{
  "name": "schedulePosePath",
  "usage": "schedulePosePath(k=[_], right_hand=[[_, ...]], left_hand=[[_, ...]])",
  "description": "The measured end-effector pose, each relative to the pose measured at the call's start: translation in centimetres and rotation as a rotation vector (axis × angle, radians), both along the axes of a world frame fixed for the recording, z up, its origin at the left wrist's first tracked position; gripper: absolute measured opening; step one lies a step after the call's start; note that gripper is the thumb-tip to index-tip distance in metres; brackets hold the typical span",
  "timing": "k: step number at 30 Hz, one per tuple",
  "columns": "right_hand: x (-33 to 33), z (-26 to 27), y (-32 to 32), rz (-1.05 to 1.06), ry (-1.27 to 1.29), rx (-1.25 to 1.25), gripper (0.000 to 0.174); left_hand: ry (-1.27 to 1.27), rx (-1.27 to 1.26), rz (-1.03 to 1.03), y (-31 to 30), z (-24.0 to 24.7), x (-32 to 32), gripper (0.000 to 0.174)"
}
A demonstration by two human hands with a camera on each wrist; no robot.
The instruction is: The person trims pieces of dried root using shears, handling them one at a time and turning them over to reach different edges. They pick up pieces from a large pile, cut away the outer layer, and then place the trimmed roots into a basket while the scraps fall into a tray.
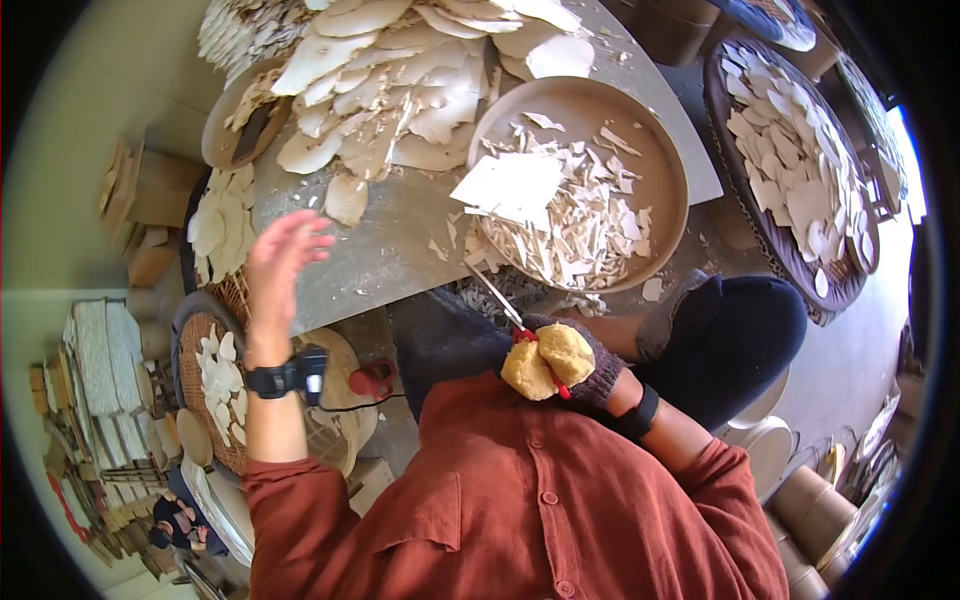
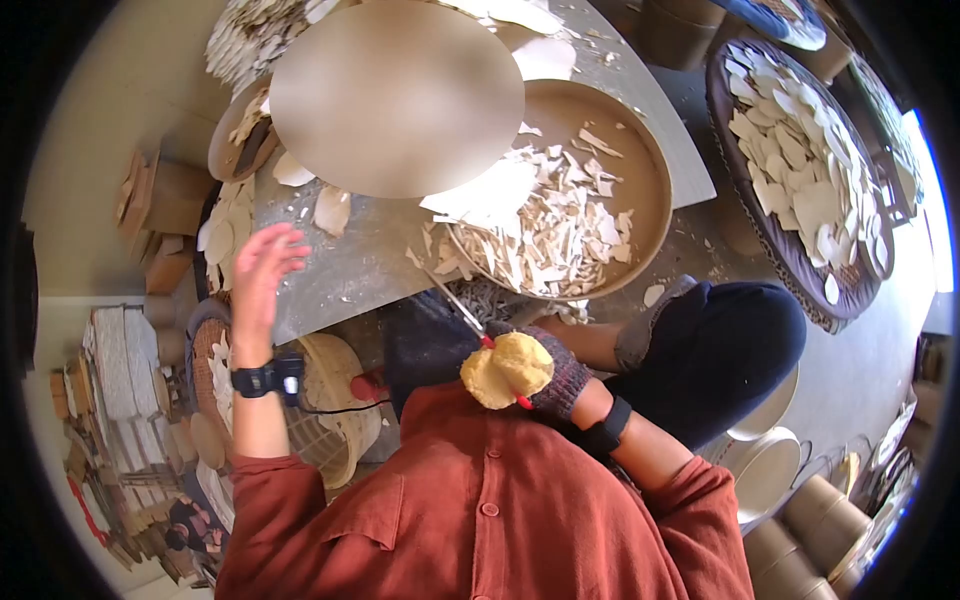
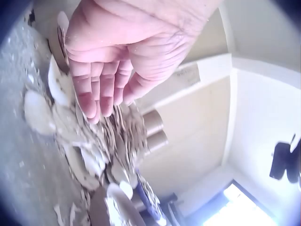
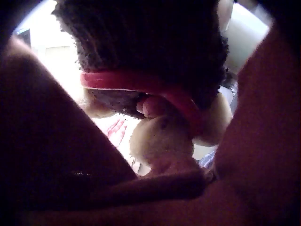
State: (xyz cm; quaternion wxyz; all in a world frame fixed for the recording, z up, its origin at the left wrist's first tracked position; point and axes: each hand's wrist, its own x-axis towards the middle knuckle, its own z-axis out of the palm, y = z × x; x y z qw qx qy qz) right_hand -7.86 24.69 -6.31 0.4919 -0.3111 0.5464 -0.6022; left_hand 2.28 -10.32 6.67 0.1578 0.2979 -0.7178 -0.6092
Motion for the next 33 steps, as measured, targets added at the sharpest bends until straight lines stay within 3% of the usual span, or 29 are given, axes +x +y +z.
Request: schedulePosePath(k=[1,4,9,12,15,19,23,24,27,33], right_hand=[[-0.1,0.8,-0.1,-0.005,0.050,-0.032,0.022],[-0.3,1.1,0.0,0.011,0.334,-0.088,0.033],[-0.4,1.9,0.0,-0.003,0.295,-0.061,0.038],[-0.4,1.4,0.3,-0.041,0.221,-0.060,0.038],[-0.5,1.6,0.3,-0.023,0.074,-0.098,0.035],[-0.4,0.8,0.2,0.053,0.118,-0.084,0.034],[-0.2,0.8,0.3,0.084,0.122,-0.050,0.033],[-0.2,0.9,0.3,0.086,0.105,-0.041,0.033],[-0.3,1.4,0.3,0.092,0.155,-0.026,0.033],[-0.1,1.2,0.3,0.033,0.076,-0.072,0.030]], left_hand=[[-0.020,-0.024,-0.077,1.9,-1.0,-1.6,0.029],[-0.022,-0.062,-0.166,6.0,-4.6,-6.4,0.031],[-0.258,-0.192,-0.164,8.6,-7.5,-12.3,0.025],[-0.112,-0.167,-0.162,8.9,-5.7,-11.9,0.018],[0.067,-0.459,-0.172,9.6,-3.6,-9.7,0.015],[0.195,-0.270,-0.175,9.5,-4.9,-5.9,0.018],[0.226,0.116,-0.095,9.6,-7.0,-3.7,0.024],[0.232,0.030,-0.054,9.9,-7.5,-3.7,0.028],[0.288,0.103,0.144,10.7,-7.6,-4.0,0.034],[0.279,0.251,0.153,9.9,-7.0,-3.1,0.035]])
